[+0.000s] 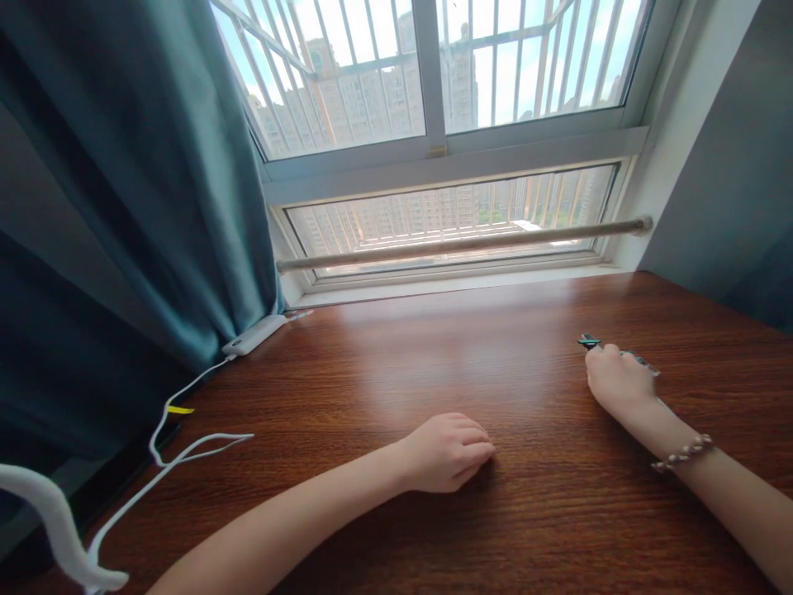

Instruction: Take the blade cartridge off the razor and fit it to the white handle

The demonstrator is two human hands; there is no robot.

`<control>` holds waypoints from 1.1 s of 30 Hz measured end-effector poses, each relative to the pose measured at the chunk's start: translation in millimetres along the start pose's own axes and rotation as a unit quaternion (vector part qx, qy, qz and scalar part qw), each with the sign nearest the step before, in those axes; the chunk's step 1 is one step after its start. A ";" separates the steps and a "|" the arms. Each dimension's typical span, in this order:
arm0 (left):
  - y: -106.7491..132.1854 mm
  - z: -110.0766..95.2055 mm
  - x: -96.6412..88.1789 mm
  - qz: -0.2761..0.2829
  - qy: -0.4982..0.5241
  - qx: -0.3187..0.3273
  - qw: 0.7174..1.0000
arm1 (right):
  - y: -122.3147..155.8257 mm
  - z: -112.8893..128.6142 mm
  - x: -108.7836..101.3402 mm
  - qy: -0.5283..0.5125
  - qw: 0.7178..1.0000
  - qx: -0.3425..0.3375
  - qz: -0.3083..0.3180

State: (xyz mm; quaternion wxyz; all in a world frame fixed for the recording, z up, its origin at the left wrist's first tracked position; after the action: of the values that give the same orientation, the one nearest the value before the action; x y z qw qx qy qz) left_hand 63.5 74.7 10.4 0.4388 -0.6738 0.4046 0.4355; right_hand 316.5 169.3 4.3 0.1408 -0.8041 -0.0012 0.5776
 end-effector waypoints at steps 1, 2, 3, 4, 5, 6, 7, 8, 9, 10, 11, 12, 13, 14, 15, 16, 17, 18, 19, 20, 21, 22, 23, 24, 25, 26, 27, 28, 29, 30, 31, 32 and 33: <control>-6.6 1.9 -1.3 0.010 -0.010 -0.001 1.000 | -1.0 -2.0 1.1 -0.004 1.000 0.007 0.004; -13.5 4.0 -2.7 0.014 -0.019 -0.003 1.000 | -2.0 -3.8 2.6 -0.009 1.000 0.013 0.009; -20.7 5.8 -4.1 0.015 -0.027 -0.007 1.000 | -3.1 -5.4 4.4 -0.013 1.000 0.016 0.016; -27.6 7.0 -5.2 0.013 -0.031 -0.009 0.999 | -4.2 -6.7 6.2 -0.018 0.999 0.016 0.023; -34.0 7.5 -5.9 0.008 -0.032 -0.012 0.999 | -5.3 -8.1 7.8 -0.025 0.999 0.017 0.031; -39.5 7.4 -6.2 0.003 -0.031 -0.013 0.999 | -6.3 -9.3 9.0 -0.033 0.999 0.017 0.038; -43.7 6.8 -6.0 -0.002 -0.027 -0.015 1.000 | -7.2 -10.4 9.5 -0.042 0.998 0.018 0.043; -46.6 5.9 -5.5 -0.007 -0.021 -0.017 1.000 | -7.9 -11.1 9.0 -0.050 0.998 0.019 0.045; -48.0 5.0 -4.9 -0.012 -0.013 -0.020 1.000 | -8.2 -11.1 7.5 -0.058 0.997 0.020 0.045; -48.0 4.2 -4.5 -0.018 -0.003 -0.024 1.000 | -8.2 -10.2 4.8 -0.065 0.997 0.021 0.043; -46.8 3.7 -4.5 -0.024 0.010 -0.029 0.999 | -7.5 -7.8 1.0 -0.068 0.997 0.018 0.038; -44.7 3.6 -5.0 -0.033 0.025 -0.038 0.998 | -6.1 -3.5 -4.2 -0.081 0.996 0.010 0.028; -42.2 4.2 -6.4 -0.045 0.044 -0.050 0.997 | -3.8 2.5 -10.4 -0.112 0.994 -0.003 0.016; -39.6 5.6 -8.5 -0.062 0.068 -0.069 0.993 | -0.2 10.4 -17.3 -0.157 0.987 -0.024 0.005; -37.1 7.8 -11.2 -0.084 0.097 -0.093 0.987 | 4.6 19.3 -25.2 -0.254 0.966 -0.047 -0.007; -34.9 10.8 -14.4 -0.111 0.132 -0.124 0.977 | 10.6 28.3 -32.3 -0.367 0.928 -0.067 -0.007; -33.0 14.1 -17.3 -0.142 0.176 -0.155 0.962 | 17.7 38.5 -37.1 -0.462 0.883 -0.086 0.015; -31.8 16.9 -19.0 -0.168 0.230 -0.183 0.941 | 25.7 49.0 -40.9 -0.539 0.835 -0.101 0.044; -31.8 18.6 -19.3 -0.189 0.292 -0.202 0.916 | 34.8 60.4 -43.8 -0.594 0.791 -0.122 0.081; -32.7 19.0 -18.5 -0.204 0.356 -0.210 0.887 | 43.8 70.1 -46.2 -0.633 0.755 -0.133 0.110; -34.4 18.3 -16.9 -0.215 0.417 -0.209 0.858 | 52.5 78.4 -48.4 -0.660 0.726 -0.143 0.128; -36.4 16.9 -15.0 -0.223 0.472 -0.202 0.829 | 60.4 85.2 -50.2 -0.681 0.703 -0.150 0.138; -37.8 15.8 -13.0 -0.231 0.515 -0.195 0.802 | 67.6 91.1 -51.9 -0.696 0.685 -0.161 0.142; -38.2 15.7 -10.9 -0.243 0.546 -0.196 0.778 | 73.8 96.1 -53.3 -0.707 0.671 -0.173 0.142; -37.4 16.9 -8.3 -0.257 0.570 -0.206 0.753 | 78.7 100.2 -54.7 -0.713 0.662 -0.186 0.141; -35.7 19.0 -4.8 -0.268 0.592 -0.224 0.726 | 82.6 103.8 -56.2 -0.713 0.655 -0.203 0.143; -33.3 22.0 -0.6 -0.277 0.613 -0.248 0.697 | 84.8 106.5 -57.7 -0.709 0.653 -0.223 0.146; -30.4 25.3 3.6 -0.285 0.633 -0.273 0.666 | 85.1 107.6 -59.1 -0.698 0.656 -0.242 0.150; -27.6 28.6 7.1 -0.292 0.654 -0.292 0.635 | 82.7 106.4 -59.8 -0.681 0.669 -0.258 0.151; -25.2 31.9 9.8 -0.297 0.673 -0.303 0.606 | 76.8 101.7 -59.5 -0.659 0.690 -0.264 0.141; -23.2 35.1 11.4 -0.302 0.688 -0.310 0.582 | 67.1 92.8 -57.5 -0.628 0.725 -0.257 0.118; -21.3 38.6 12.0 -0.309 0.699 -0.313 0.563 | 53.6 78.4 -54.4 -0.589 0.771 -0.230 0.072; -19.3 42.3 12.0 -0.319 0.706 -0.317 0.548 | 38.1 59.0 -50.7 -0.548 0.815 -0.188 0.005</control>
State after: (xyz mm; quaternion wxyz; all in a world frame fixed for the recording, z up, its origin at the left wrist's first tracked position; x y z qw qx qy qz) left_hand 75.1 118.2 -6.3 -0.1195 -0.9444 0.1784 -0.2490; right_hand 238.7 137.6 25.4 -0.0394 -0.3653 -0.1829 0.9119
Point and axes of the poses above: each hand's wrist, its own y-axis away from the middle knuckle, its own x-axis out of the palm, z = x × y, the point moved 6 cm from there along -y, towards the middle knuckle, and after that the axes turned 7 degrees about y, right-handed, at the moved point
